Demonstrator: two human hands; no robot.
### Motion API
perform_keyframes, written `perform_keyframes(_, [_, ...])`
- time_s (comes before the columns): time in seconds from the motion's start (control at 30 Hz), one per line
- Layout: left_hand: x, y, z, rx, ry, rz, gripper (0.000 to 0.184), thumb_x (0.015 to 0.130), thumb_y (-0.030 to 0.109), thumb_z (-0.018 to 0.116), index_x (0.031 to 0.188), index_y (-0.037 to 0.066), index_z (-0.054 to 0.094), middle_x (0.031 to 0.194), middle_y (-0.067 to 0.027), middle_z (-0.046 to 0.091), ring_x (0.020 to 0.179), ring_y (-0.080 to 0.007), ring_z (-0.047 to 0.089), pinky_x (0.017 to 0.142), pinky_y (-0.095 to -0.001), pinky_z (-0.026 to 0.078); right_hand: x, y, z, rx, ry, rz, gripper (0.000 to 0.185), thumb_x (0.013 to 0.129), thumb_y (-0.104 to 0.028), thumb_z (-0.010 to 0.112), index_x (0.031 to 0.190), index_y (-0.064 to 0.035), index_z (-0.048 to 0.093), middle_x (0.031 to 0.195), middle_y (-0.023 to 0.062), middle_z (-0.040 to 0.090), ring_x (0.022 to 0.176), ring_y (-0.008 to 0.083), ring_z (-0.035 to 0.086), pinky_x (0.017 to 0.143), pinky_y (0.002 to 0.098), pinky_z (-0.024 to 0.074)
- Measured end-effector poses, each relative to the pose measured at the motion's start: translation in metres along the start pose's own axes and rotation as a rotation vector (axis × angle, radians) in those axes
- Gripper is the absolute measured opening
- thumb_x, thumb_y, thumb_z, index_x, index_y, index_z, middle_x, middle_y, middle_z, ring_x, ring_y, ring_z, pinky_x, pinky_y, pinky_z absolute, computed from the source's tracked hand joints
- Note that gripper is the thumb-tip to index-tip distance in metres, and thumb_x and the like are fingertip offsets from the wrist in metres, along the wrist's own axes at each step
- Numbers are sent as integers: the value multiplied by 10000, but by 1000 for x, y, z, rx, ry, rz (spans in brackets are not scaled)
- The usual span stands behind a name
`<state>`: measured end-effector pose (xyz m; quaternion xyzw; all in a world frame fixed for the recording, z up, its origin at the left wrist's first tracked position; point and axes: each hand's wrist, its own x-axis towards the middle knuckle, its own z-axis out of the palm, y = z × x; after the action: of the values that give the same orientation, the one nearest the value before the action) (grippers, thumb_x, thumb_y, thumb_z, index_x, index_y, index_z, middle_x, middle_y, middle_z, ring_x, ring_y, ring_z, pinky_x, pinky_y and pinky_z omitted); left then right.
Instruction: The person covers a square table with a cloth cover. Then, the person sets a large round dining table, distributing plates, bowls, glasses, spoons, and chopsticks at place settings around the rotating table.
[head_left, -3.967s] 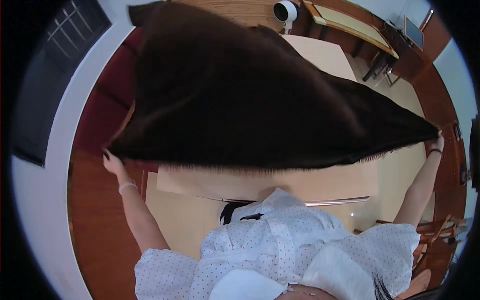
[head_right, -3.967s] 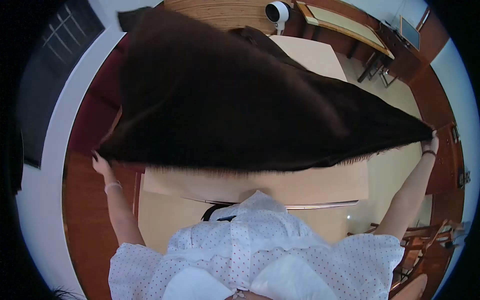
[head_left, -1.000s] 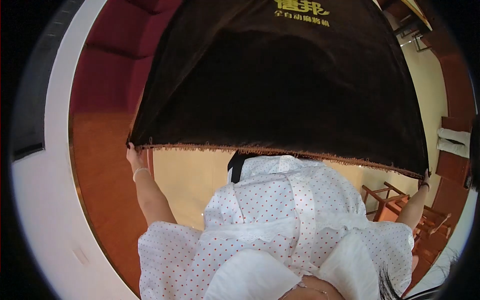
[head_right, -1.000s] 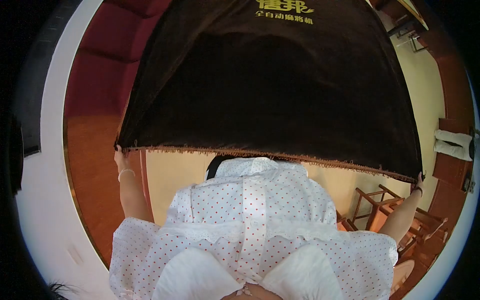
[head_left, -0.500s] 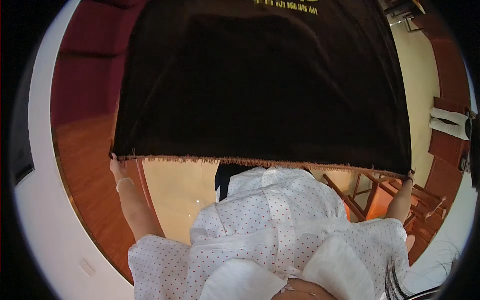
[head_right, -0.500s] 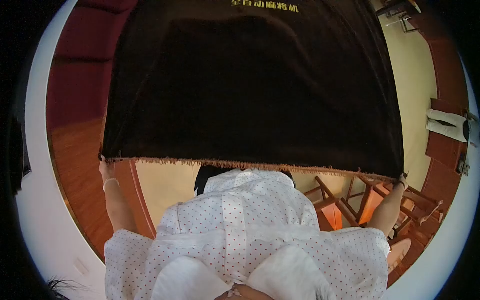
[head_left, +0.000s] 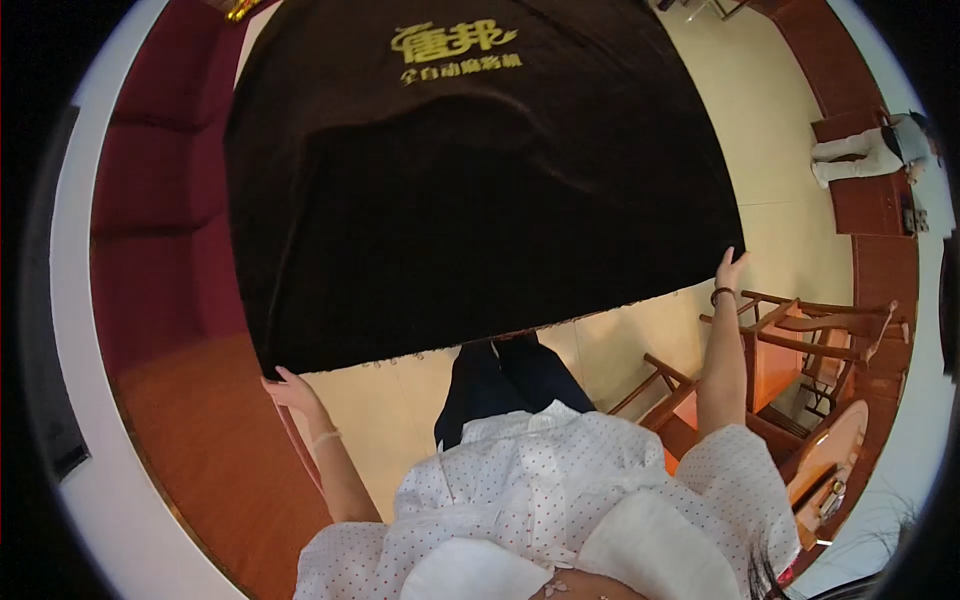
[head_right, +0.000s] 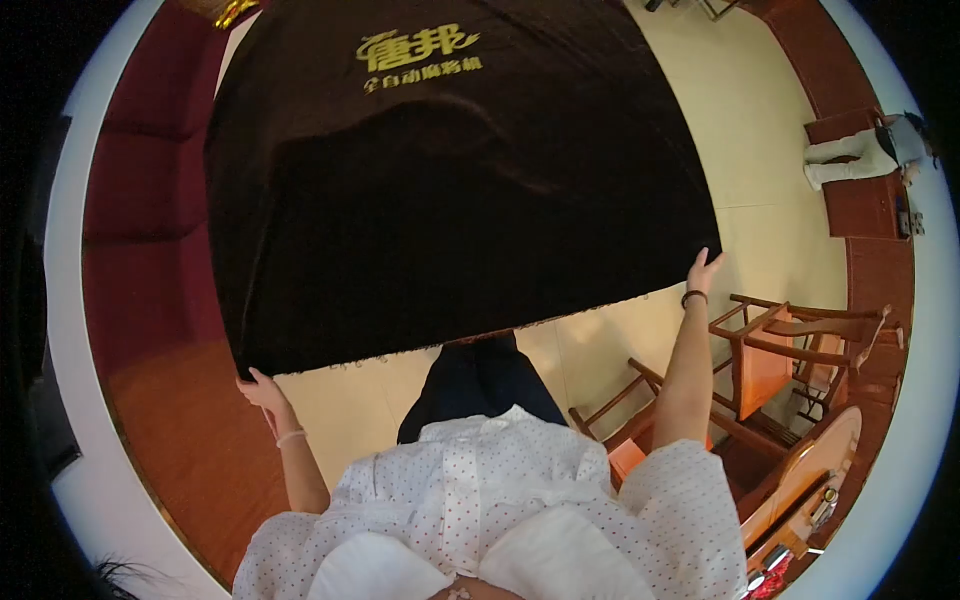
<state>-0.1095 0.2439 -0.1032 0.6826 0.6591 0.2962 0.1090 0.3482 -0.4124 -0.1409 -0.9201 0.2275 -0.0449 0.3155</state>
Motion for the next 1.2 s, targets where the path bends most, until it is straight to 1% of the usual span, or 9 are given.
perform_keyframes(0.1, [-69,117,-11,-37,-24,401,480,805,153,498,1180,-91,324,1198,-239,372,1116,-342,354,964,-392,245,14,-4,-13,-107,55,-88,634,859,-424,348,1313,-33,143,1318,216,246,1211,330,270,985,381,249])
perform_keyframes(0.2, [-149,173,1,-264,-217,593,483,778,115,517,1177,-80,327,1258,-227,298,1168,-336,284,980,-396,202,-19,-38,-51,-693,-132,-168,644,826,-510,346,1220,-3,306,960,238,555,887,372,539,742,431,438])
perform_keyframes(0.33, [-264,260,29,-311,-519,781,549,770,176,553,1214,-29,305,1311,-230,208,1221,-351,189,993,-437,151,-8,-58,-74,-876,-323,-294,564,801,-523,394,1015,-7,467,817,216,593,737,356,585,650,438,464])
perform_keyframes(0.4, [-326,302,35,-143,-618,696,571,788,265,540,1227,-9,300,1333,-237,148,1245,-365,124,986,-498,105,20,-52,-81,-996,-431,-490,568,780,-558,399,900,-22,540,752,190,601,708,328,597,619,422,469])
perform_keyframes(0.5, [-395,327,53,8,-558,575,592,813,358,481,1244,1,289,1350,-234,102,1259,-369,76,964,-560,62,57,-81,-90,-960,-477,-679,475,764,-473,496,950,-41,560,887,133,584,813,266,579,649,367,481])
perform_keyframes(0.6, [-428,342,64,337,-419,586,554,819,381,424,1251,50,319,1368,-140,168,1263,-324,123,950,-585,75,91,-120,-66,-522,-393,-983,618,755,-289,571,1241,-33,290,1080,147,485,983,256,498,708,367,476])
perform_keyframes(0.7, [-430,351,64,326,-365,593,538,786,357,459,1233,78,353,1357,-123,215,1255,-307,170,946,-584,83,122,-172,-18,-267,-607,-1401,554,798,-172,506,1273,-45,251,1311,129,298,1219,257,276,979,386,259])
perform_keyframes(0.8, [-430,357,62,343,-387,581,533,782,333,469,1228,66,349,1356,-118,219,1257,-307,163,955,-574,69,163,-210,42,-247,-555,-1605,511,841,-275,433,1282,-81,262,1352,65,242,1245,222,229,978,485,210])
perform_keyframes(1.2, [-424,390,65,555,-477,424,510,774,209,480,1241,79,320,1375,-96,172,1270,-289,135,978,-558,77,243,-240,91,-352,-607,-1606,569,815,-360,452,1254,-30,306,1345,103,251,1231,223,256,959,507,220])
